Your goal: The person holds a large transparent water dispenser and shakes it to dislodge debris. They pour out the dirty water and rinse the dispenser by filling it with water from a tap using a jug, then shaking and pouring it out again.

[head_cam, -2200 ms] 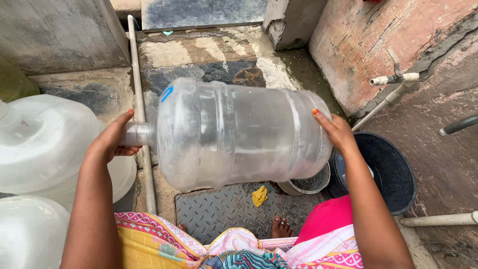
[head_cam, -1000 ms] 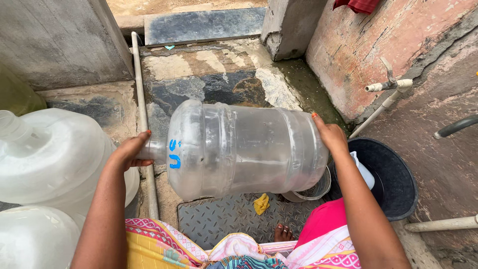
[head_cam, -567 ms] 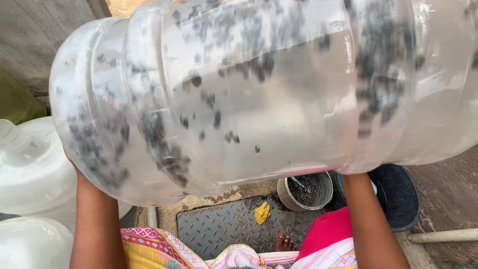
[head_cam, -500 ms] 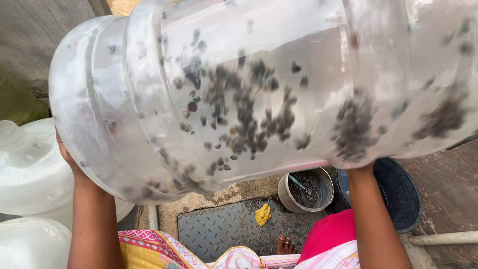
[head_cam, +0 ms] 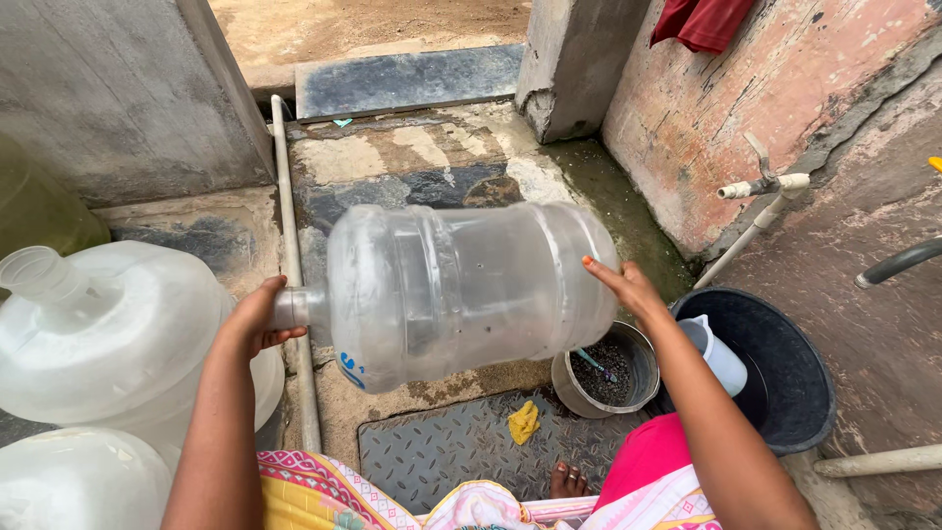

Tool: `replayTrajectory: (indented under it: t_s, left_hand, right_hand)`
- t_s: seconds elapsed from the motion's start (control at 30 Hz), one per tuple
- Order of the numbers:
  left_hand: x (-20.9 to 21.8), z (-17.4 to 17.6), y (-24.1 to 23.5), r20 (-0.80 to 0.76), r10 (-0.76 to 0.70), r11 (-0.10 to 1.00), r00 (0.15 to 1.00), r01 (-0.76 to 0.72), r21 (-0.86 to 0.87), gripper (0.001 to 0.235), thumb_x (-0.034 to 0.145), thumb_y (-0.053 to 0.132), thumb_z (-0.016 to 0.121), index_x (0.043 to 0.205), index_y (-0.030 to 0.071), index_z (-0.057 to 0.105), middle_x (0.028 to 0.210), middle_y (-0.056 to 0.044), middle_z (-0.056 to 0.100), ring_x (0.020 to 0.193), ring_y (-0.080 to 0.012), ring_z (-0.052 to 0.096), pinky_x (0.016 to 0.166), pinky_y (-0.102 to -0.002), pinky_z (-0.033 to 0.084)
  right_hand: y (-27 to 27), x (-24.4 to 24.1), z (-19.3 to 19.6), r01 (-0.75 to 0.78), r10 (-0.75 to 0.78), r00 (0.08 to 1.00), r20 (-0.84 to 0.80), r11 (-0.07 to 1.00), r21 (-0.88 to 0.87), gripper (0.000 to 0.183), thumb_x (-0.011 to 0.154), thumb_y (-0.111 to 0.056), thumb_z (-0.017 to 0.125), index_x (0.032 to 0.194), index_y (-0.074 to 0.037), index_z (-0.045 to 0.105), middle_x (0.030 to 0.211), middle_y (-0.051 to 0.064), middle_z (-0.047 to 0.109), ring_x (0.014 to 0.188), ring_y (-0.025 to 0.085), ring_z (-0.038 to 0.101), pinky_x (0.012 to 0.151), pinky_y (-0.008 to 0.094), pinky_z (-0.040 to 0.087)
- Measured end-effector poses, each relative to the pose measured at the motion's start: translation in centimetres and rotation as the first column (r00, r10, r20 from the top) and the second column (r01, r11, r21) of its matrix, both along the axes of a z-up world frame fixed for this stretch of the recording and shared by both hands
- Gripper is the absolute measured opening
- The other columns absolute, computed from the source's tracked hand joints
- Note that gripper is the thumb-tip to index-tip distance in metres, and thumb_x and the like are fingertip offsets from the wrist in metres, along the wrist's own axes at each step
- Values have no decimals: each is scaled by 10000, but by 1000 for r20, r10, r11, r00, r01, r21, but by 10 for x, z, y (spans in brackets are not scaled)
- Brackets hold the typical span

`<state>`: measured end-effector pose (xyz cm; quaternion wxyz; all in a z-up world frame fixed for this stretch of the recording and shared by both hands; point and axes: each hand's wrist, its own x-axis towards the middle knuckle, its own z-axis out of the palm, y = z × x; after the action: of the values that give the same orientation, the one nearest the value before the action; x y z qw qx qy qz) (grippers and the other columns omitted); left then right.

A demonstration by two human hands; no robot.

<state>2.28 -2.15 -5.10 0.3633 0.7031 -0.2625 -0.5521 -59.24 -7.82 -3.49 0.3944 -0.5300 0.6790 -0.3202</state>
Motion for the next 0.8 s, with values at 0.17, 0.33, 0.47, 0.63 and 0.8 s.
replayTrajectory:
  t_s: [0.17, 0.33, 0.47, 0.63, 0.8]
  left_hand:
    - [3, -18, -5, 61, 54, 993, 997, -60, 103, 468, 989, 498, 449, 1260, 129, 544, 887, -156, 686, 570, -252, 673, 457, -300, 504]
    - [1, 56, 7, -48, 45, 802, 998, -65, -593, 429, 1068, 429, 499, 1252, 41, 519, 1019, -148, 669, 771, -243, 688, 638, -341, 585]
    - [-7, 100, 29, -248, -155, 406, 956, -168, -898, 349, 1017, 291, 557, 1329, 147, 494, 1294, -70, 606, 1181, -215, 639, 986, -417, 573]
    - [-36, 82, 24, -440, -167, 498, 882, -310, -810, 288, 1103, 324, 516, 1298, 114, 544, 1287, -64, 606, 1187, -214, 612, 1056, -407, 506]
    - [-32, 70, 9, -326, 59, 698, 944, -272, -662, 314, 1009, 378, 511, 1226, 155, 550, 1209, -17, 634, 1086, -181, 657, 874, -397, 569]
  right_hand:
    - [12, 22, 5, 2, 3, 997, -73, 998, 68, 1024, 660, -679, 776, 1277, 118, 595, 1178, 301, 716, 1062, 368, 735, 944, 455, 573]
    - [34, 3, 80, -72, 181, 978, 101, 753, -654, 988, 790, -618, 790, 1394, 63, 403, 1325, 248, 581, 1198, 277, 605, 1044, 448, 487]
    - [43, 0, 109, 130, 524, 641, 561, 646, -752, 839, 993, -634, 599, 1525, -24, 380, 1465, 127, 531, 1379, 230, 527, 1209, 438, 395]
    - [41, 11, 80, 154, 416, 732, 539, 671, -726, 877, 966, -683, 520, 1533, -31, 374, 1486, 127, 517, 1393, 238, 507, 1196, 431, 387]
    - [22, 0, 58, 231, 307, 723, 619, 737, -635, 923, 938, -732, 442, 1542, -38, 368, 1507, 127, 503, 1407, 247, 488, 1183, 424, 379]
